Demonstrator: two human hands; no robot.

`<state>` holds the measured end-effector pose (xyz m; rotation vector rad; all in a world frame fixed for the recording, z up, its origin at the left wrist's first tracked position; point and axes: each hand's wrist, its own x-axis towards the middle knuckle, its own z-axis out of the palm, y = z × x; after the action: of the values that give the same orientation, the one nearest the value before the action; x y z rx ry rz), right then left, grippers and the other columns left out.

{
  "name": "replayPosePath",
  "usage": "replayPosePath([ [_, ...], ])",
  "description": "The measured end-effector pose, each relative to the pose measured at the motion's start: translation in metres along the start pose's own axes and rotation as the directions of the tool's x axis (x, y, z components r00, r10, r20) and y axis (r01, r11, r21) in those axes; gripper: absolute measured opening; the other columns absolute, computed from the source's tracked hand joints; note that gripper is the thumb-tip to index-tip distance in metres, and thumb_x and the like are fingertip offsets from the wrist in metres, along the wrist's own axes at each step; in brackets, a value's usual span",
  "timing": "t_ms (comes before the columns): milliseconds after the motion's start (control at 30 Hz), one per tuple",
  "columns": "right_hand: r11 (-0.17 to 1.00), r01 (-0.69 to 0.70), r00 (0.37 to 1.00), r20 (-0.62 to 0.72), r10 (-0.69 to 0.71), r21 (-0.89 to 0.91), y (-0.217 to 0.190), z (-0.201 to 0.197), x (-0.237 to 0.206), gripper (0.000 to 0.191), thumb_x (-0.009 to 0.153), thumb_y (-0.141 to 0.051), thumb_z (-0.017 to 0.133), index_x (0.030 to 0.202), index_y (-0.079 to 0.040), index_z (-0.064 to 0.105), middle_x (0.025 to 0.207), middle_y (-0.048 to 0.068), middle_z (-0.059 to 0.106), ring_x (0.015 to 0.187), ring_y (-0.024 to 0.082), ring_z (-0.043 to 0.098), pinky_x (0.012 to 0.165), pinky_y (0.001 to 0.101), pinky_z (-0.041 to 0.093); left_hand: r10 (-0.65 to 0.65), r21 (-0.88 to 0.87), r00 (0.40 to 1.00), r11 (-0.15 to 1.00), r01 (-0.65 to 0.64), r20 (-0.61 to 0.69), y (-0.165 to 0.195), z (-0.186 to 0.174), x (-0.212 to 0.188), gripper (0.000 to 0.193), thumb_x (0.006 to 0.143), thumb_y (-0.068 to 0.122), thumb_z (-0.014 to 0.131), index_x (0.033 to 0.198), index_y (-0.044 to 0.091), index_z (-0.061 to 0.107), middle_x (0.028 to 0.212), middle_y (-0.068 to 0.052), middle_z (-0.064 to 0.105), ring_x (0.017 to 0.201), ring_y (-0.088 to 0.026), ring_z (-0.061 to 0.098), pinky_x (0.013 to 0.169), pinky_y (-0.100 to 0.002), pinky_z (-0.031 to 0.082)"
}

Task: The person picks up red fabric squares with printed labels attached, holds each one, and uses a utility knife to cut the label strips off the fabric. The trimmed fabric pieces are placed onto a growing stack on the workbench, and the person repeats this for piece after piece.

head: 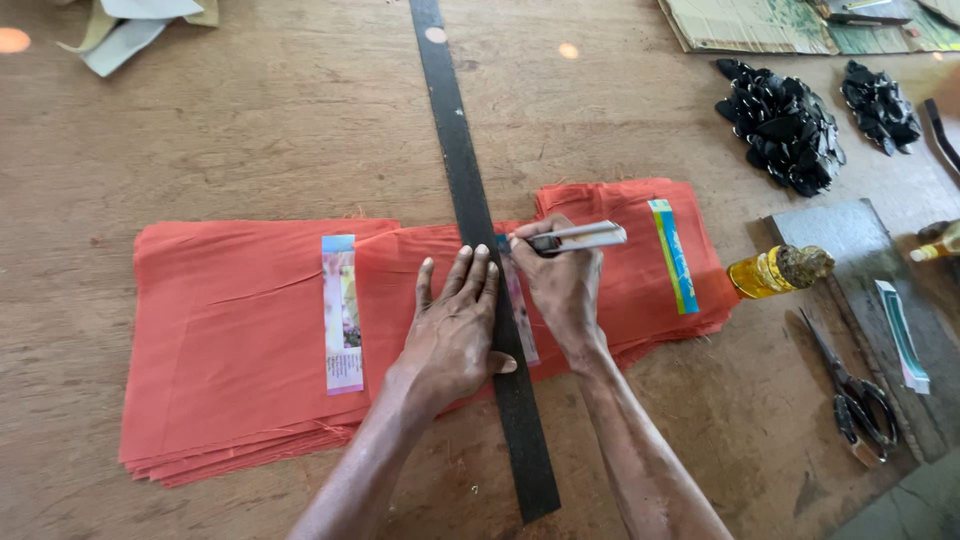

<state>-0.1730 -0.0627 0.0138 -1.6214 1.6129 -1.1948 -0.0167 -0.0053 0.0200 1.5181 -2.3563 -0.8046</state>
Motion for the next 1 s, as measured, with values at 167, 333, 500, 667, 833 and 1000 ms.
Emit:
replayPosePath([
  [167, 0.999, -0.017, 0.997, 0.07, 0.019, -0.034, 0.006, 0.003, 0.005, 0.011, 0.088, -0.002, 0.076, 0.088, -0.001, 0.065, 0.073, 0.007, 0.071, 0.066, 0.01, 0.069, 0.057, 0.0253, 0.056, -0.071, 0.114, 0.994, 0.992, 0.061, 0.082, 0.011, 0.003, 0.01, 0.123, 0.068, 0.037, 0.09, 0.155, -0.008, 0.016, 0.165, -0.026, 0.013, 0.156, -0.037, 0.006, 0.123, -0.06, -0.001],
  [333, 0.99, -0.014, 0.987, 0.159, -0.009, 0.141, 0.009, 0.001, 0.001, 0.015, 0.089, 0.002, 0.074, 0.086, 0.0, 0.059, 0.081, 0.004, 0.067, 0.073, 0.008, 0.069, 0.065, 0.0261, 0.065, -0.1, 0.153, 0.984, 0.985, 0.077, 0.148, 0.014, 0.003, 0.013, 0.124, 0.068, 0.037, 0.091, 0.154, -0.009, 0.014, 0.166, -0.026, 0.009, 0.155, -0.04, 0.003, 0.12, -0.064, -0.001],
  [500, 0.986, -0.043, 0.983, 0.182, 0.014, 0.159, 0.008, -0.009, -0.019, 0.014, 0.088, 0.005, 0.073, 0.086, 0.001, 0.06, 0.082, 0.005, 0.067, 0.074, 0.009, 0.07, 0.068, 0.0276, 0.066, -0.091, 0.146, 0.991, 0.986, 0.077, 0.094, 0.009, 0.015, 0.014, 0.11, 0.073, 0.025, 0.082, 0.156, -0.01, 0.018, 0.166, -0.029, 0.011, 0.155, -0.042, 0.006, 0.119, -0.066, 0.001],
  [667, 0.992, -0.047, 0.98, 0.199, 0.023, 0.116, 0.005, -0.024, -0.046, 0.012, 0.089, 0.004, 0.071, 0.086, -0.001, 0.061, 0.079, 0.003, 0.068, 0.071, 0.008, 0.067, 0.064, 0.0242, 0.058, -0.075, 0.153, 0.997, 0.986, 0.069, 0.032, 0.008, 0.028, 0.018, 0.09, 0.082, 0.023, 0.07, 0.152, -0.01, 0.025, 0.164, -0.03, 0.012, 0.153, -0.045, 0.006, 0.117, -0.07, -0.001],
  [833, 0.998, 0.015, 0.984, 0.177, -0.004, -0.059, -0.004, -0.038, -0.072, 0.01, 0.089, 0.004, 0.073, 0.087, -0.001, 0.064, 0.076, 0.004, 0.064, 0.068, 0.007, 0.055, 0.059, 0.0247, 0.048, -0.099, 0.137, 0.992, 0.987, 0.088, 0.072, 0.012, 0.021, 0.017, 0.093, 0.083, 0.024, 0.07, 0.153, -0.012, 0.02, 0.165, -0.03, 0.009, 0.154, -0.045, 0.006, 0.117, -0.069, 0.0],
  [1000, 0.996, -0.084, 0.976, 0.206, 0.075, 0.037, -0.012, -0.047, -0.094, 0.009, 0.091, 0.001, 0.07, 0.086, -0.002, 0.063, 0.08, 0.004, 0.071, 0.074, 0.006, 0.069, 0.066, 0.0237, 0.058, -0.068, 0.125, 0.995, 0.99, 0.058, 0.075, 0.015, 0.015, 0.014, 0.096, 0.087, 0.027, 0.069, 0.155, -0.01, 0.013, 0.162, -0.034, 0.007, 0.151, -0.049, 0.005, 0.115, -0.073, 0.001],
])
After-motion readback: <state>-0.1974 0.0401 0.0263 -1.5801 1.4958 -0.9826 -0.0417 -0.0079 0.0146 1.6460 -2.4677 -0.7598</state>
